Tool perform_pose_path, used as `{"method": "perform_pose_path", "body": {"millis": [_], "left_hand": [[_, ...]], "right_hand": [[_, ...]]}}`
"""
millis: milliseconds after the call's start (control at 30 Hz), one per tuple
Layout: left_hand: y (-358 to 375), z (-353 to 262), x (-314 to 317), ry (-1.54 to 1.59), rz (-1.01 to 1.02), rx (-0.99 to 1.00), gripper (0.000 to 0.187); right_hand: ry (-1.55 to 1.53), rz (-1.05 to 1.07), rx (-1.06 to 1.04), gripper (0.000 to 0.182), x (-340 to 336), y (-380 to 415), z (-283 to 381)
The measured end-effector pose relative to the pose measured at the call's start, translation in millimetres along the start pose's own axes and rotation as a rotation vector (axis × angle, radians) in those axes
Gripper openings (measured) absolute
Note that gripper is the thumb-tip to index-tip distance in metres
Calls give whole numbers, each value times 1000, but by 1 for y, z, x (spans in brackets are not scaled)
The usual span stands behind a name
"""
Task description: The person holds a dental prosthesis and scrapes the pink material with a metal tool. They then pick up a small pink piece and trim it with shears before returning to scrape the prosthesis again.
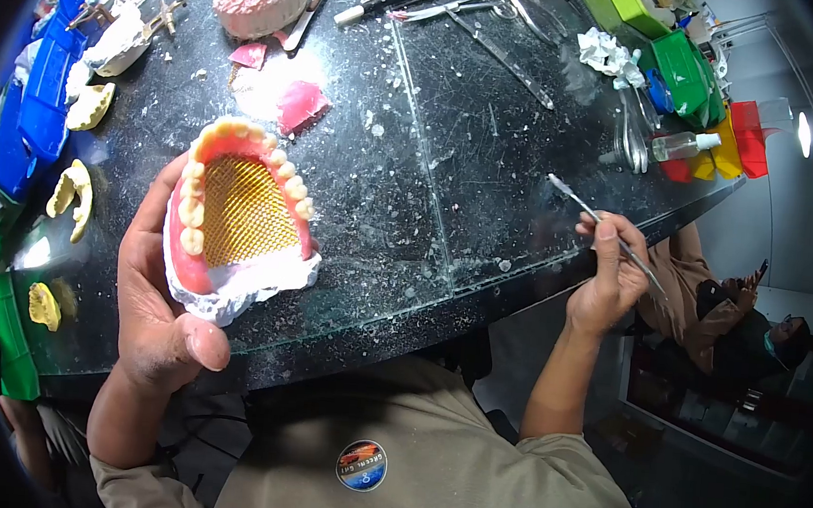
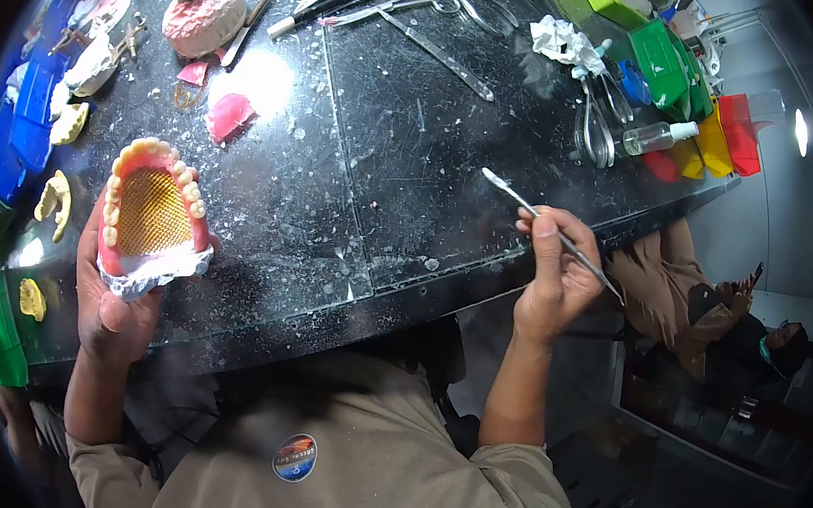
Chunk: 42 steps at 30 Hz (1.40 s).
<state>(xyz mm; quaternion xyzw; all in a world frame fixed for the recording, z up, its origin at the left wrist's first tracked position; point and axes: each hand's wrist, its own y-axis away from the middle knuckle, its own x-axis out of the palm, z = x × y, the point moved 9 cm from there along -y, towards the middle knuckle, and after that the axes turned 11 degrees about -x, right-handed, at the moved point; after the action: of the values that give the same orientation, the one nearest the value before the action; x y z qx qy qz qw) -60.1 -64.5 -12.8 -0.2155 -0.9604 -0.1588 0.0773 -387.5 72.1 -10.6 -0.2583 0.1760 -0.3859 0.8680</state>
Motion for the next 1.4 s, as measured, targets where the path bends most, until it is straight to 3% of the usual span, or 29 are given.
{"method": "perform_pose_path", "body": {"millis": [133, 167, 200, 333, 533, 1400], "left_hand": [[3, 4, -3, 88, -22, -13, 114], [2, 3, 0, 317, 42, -36, 111], [1, 2, 0, 133, 46, -31, 114], [0, 1, 4, 222, 101, -87, 111], [0, -3, 9, 305, 138, -143, 112], [0, -1, 7, 384, 170, -141, 109]], "right_hand": [[-113, 24, -55, 16, 16, -8, 15], [-111, 71, -92, 17, 30, -10, 26], [-201, 129, -121, 17, 47, -13, 39], [-428, 384, -277, 25, 114, -25, 97], [-279, 562, -521, 32, 172, -21, 142], [-272, 606, -466, 30, 189, -9, 129]]}}
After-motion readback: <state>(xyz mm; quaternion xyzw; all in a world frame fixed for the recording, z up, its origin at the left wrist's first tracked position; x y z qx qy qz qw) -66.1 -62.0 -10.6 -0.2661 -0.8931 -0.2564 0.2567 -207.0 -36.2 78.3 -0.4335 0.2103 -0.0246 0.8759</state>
